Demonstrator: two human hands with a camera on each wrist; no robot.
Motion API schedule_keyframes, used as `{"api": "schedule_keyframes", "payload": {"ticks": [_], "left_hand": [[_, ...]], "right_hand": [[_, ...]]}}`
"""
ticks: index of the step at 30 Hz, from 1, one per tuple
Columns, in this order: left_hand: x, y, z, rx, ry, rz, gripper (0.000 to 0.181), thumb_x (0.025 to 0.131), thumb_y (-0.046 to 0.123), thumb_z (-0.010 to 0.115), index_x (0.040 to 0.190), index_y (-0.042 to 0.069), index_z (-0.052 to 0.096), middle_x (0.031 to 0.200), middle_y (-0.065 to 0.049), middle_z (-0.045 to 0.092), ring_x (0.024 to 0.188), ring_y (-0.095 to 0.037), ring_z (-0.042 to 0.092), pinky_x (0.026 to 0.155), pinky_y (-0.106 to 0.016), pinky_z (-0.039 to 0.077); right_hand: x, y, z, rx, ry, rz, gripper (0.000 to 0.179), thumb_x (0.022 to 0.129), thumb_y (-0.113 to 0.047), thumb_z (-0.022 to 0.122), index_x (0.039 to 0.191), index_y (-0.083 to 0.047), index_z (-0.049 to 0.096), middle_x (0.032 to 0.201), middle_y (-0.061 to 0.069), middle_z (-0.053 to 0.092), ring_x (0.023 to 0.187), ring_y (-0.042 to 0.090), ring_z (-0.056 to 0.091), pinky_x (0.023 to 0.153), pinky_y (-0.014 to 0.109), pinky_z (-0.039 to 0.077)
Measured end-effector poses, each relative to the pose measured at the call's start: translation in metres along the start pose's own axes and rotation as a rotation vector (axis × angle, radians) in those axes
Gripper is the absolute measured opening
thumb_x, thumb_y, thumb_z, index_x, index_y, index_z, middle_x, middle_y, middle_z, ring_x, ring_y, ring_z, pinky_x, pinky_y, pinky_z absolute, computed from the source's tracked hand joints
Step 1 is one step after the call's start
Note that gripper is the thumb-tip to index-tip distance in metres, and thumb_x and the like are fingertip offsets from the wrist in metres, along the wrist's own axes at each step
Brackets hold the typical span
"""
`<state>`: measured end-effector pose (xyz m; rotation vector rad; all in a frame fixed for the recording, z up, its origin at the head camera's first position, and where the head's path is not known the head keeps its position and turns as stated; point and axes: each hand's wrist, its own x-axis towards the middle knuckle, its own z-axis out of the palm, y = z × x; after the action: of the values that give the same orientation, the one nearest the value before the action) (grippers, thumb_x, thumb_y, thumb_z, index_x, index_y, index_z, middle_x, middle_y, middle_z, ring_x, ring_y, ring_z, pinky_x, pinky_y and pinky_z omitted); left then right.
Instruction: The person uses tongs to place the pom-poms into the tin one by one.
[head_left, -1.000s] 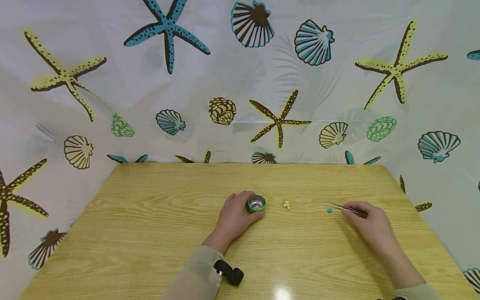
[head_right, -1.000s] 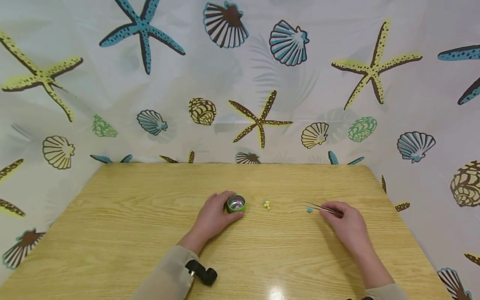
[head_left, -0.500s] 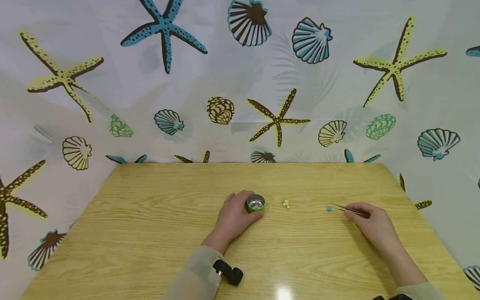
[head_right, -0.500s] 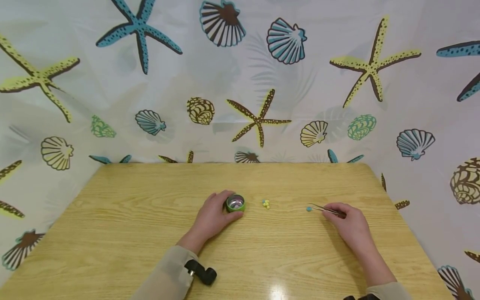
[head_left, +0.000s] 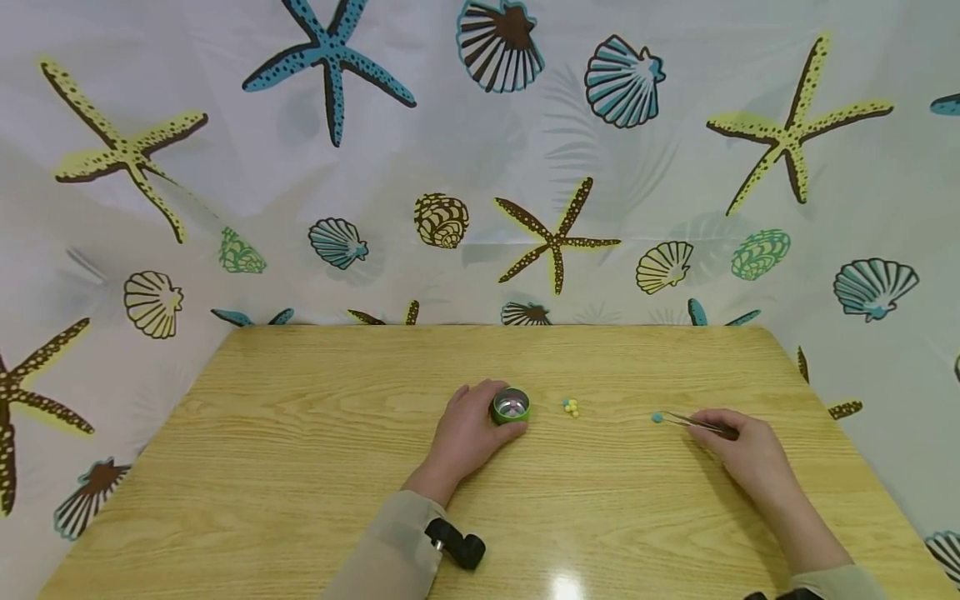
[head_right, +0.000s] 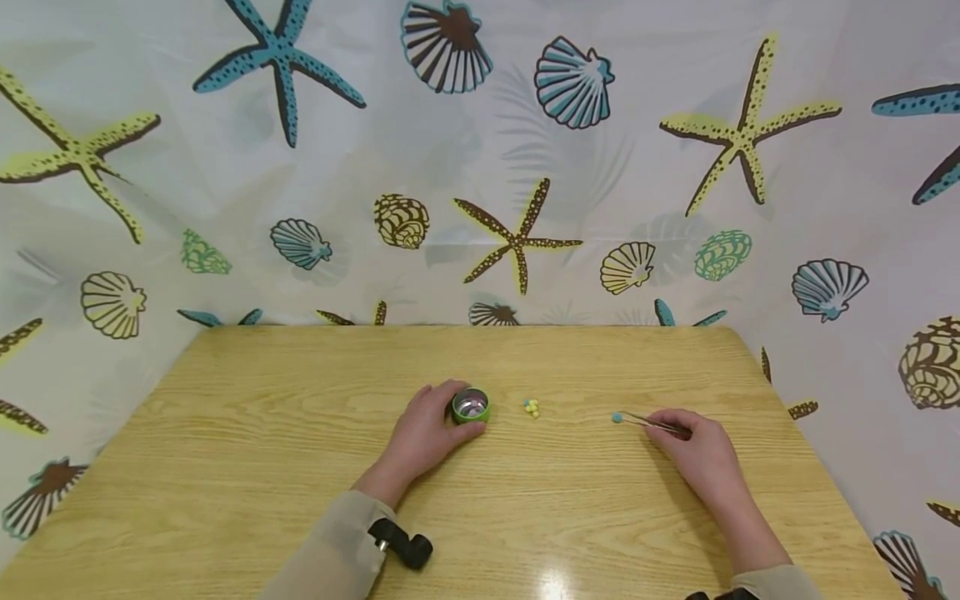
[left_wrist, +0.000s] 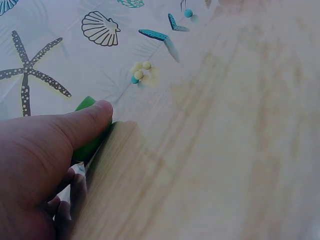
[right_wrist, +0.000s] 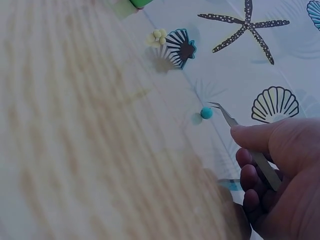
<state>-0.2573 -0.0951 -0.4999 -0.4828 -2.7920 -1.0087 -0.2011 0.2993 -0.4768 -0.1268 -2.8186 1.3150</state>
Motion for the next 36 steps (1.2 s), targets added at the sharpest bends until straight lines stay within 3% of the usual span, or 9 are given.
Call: {"api": "schedule_keyframes", "payload": {"ticks": [17, 36], "left_hand": [[-0.0003, -0.0013, 0.0016, 0.0, 0.008, 0.005, 0.057, 0.095, 0.031, 0.092, 0.141, 0.007, 0.069, 0.134, -0.009, 0.073, 0.128, -0.029, 0.068, 0.134, -0.055, 0.027], [-0.0008, 0.0002, 0.001, -0.001, 0.004, -0.005, 0.058, 0.095, 0.031, 0.092, 0.142, 0.007, 0.068, 0.138, -0.01, 0.073, 0.132, -0.03, 0.067, 0.134, -0.054, 0.026]], "right_hand": [[0.0009, 0.0039, -0.0008, -0.025, -0.019, -0.008, 0.043, 0.109, -0.032, 0.074, 0.138, 0.0, 0.074, 0.138, 0.025, 0.071, 0.127, 0.044, 0.066, 0.104, 0.06, 0.056], [0.0032, 0.0057, 0.0019, -0.065, 0.023, 0.0, 0.042, 0.109, -0.03, 0.075, 0.137, 0.002, 0.073, 0.136, 0.026, 0.071, 0.124, 0.045, 0.067, 0.103, 0.061, 0.056]]}}
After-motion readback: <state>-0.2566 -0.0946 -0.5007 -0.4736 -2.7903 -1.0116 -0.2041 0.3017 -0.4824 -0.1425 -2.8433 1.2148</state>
